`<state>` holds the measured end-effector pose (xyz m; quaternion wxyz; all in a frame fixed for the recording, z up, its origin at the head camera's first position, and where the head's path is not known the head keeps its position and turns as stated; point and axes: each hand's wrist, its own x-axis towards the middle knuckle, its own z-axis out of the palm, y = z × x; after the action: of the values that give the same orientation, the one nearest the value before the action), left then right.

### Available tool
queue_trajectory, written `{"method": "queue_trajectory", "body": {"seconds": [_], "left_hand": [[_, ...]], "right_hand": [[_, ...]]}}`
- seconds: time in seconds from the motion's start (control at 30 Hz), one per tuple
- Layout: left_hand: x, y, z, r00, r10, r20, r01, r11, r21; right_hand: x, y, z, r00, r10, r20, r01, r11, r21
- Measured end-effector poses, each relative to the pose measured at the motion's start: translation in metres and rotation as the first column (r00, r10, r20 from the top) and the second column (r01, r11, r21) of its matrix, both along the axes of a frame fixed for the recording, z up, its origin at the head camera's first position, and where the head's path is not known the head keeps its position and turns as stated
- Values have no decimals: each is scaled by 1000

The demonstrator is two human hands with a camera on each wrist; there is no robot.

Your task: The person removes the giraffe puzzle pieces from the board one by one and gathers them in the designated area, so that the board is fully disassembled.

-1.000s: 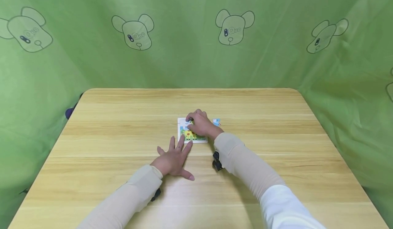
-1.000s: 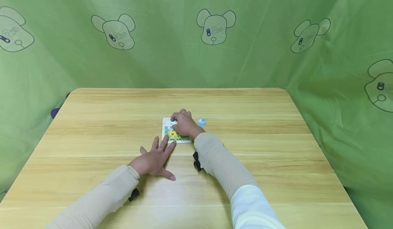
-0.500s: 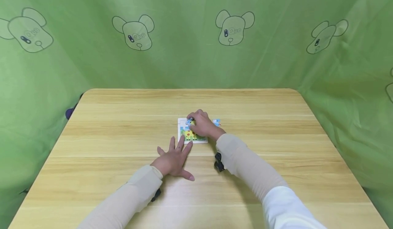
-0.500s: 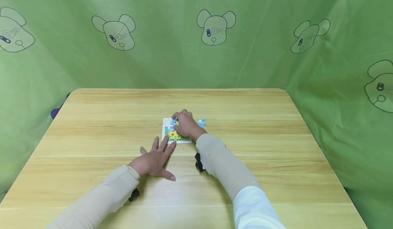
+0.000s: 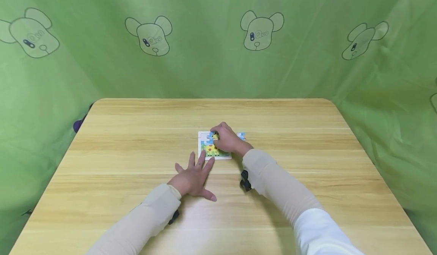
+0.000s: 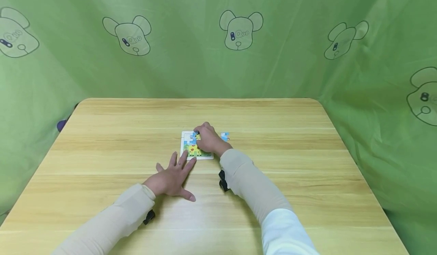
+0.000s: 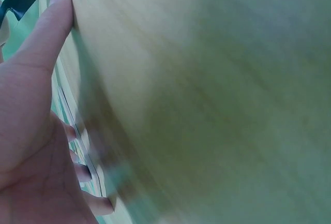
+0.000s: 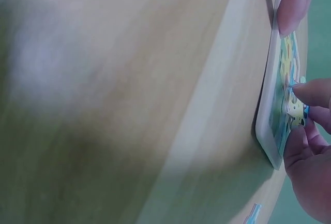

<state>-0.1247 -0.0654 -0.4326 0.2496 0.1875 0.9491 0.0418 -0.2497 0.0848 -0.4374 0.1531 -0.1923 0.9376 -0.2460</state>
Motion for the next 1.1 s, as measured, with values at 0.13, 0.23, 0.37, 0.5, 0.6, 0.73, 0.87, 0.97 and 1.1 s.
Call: {"method": "queue_trajectory", "body": {"seconds": [0.13,0.23,0.37,0.5,0.6,0.73,0.87,0.97,1.1], "left_hand": [[0,0,0,1000,-1,-1,1,1000,0],[-1,0,0,1000,2,2,-2,1000,0],[-1,0,1,1000,3,6,-3,1000,1],[-1,0,1,1000,3,7,-3,1000,3],[-1,0,2,1000,5,9,-5,1000,6],[-1,0,4,1000,8,12,-9,1000,11],[-1,0,3,1000,6,10,-6,1000,8],[-1,-1,3,1000,4,9,-4,1000,6],[-1,-1,2,1000,4,8,-4,1000,8]], "right_hand": [[0,1,0,1000,-3,0,3,1000,-11],[1,2,1,1000,-6,-2,6,1000,-22],[3,4,2,1000,-7,-4,7,1000,-15],[5,5,1,1000,5,-29,-5,1000,-2],[5,6,1,998,22,-50,-22,1000,2],[5,6,1,997,39,-60,-38,999,16],[4,6,0,998,41,-45,-39,998,42],[4,5,0,999,42,-28,-41,997,59],[4,4,2,999,44,-17,-43,997,60]]}}
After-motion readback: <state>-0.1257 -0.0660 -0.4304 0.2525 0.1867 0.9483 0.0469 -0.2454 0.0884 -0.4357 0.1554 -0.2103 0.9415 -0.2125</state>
